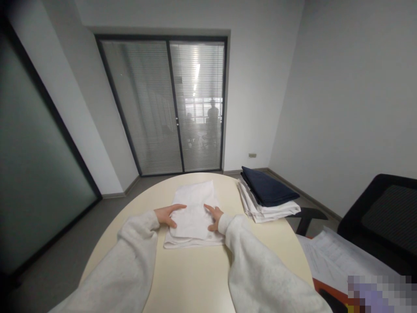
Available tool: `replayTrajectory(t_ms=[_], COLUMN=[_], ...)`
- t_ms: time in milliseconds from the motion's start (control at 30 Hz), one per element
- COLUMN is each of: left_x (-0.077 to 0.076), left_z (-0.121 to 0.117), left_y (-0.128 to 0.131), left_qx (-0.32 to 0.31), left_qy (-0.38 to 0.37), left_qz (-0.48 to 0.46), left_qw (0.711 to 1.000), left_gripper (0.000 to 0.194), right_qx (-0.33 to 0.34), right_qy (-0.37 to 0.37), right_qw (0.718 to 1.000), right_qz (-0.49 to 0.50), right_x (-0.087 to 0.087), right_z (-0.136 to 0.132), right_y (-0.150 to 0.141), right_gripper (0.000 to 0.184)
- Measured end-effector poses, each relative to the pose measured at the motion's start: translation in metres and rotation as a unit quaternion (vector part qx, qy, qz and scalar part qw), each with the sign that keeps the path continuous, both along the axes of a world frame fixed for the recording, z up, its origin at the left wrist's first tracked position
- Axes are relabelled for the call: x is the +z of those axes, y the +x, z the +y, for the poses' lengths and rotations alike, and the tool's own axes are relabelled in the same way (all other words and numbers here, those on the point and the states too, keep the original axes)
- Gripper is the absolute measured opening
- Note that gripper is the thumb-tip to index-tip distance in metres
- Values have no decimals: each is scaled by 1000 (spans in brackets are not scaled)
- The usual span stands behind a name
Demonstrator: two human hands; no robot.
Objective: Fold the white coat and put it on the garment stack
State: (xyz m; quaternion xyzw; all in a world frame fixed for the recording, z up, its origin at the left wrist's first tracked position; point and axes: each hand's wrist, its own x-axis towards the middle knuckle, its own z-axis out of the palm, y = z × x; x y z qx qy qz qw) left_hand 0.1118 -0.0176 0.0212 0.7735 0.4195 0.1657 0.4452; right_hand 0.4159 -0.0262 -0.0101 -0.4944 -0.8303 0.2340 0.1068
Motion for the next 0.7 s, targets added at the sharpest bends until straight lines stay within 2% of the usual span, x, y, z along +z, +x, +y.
replayTrajectory(t_ms=[67,133,233,300,433,500,567,633,700], left_x=[3,7,18,27,37,37,36,36,37], left_z=[1,0,-5,-10,-17,-18,-20,-22,-26], left_y=[4,8,14,17,16,15,17,20,23], left_qx=[15,47,94,108,99,93,89,86,89], left_qy=[38,58,116,161,209,214,211,202,190], left_qz=[3,8,34,65,140,169,189,198,203], left_qw=[999,997,988,979,963,958,955,955,956], left_gripper=[86,73,48,37,30,32,33,32,32], right_qx=[-2,-14,-32,-34,-63,-93,-89,-49,-17], right_qy=[55,118,212,245,276,310,337,328,286], right_qw=[998,993,976,968,959,944,934,938,950], right_qz=[-7,8,35,36,-25,-62,-85,-103,-126], right_x=[5,12,22,29,42,46,45,40,31], right_z=[-3,-5,-10,-15,-28,-35,-41,-44,-43], right_y=[-1,-1,-1,-1,0,-3,-9,-16,-22], right_gripper=[72,54,46,42,32,33,45,61,75])
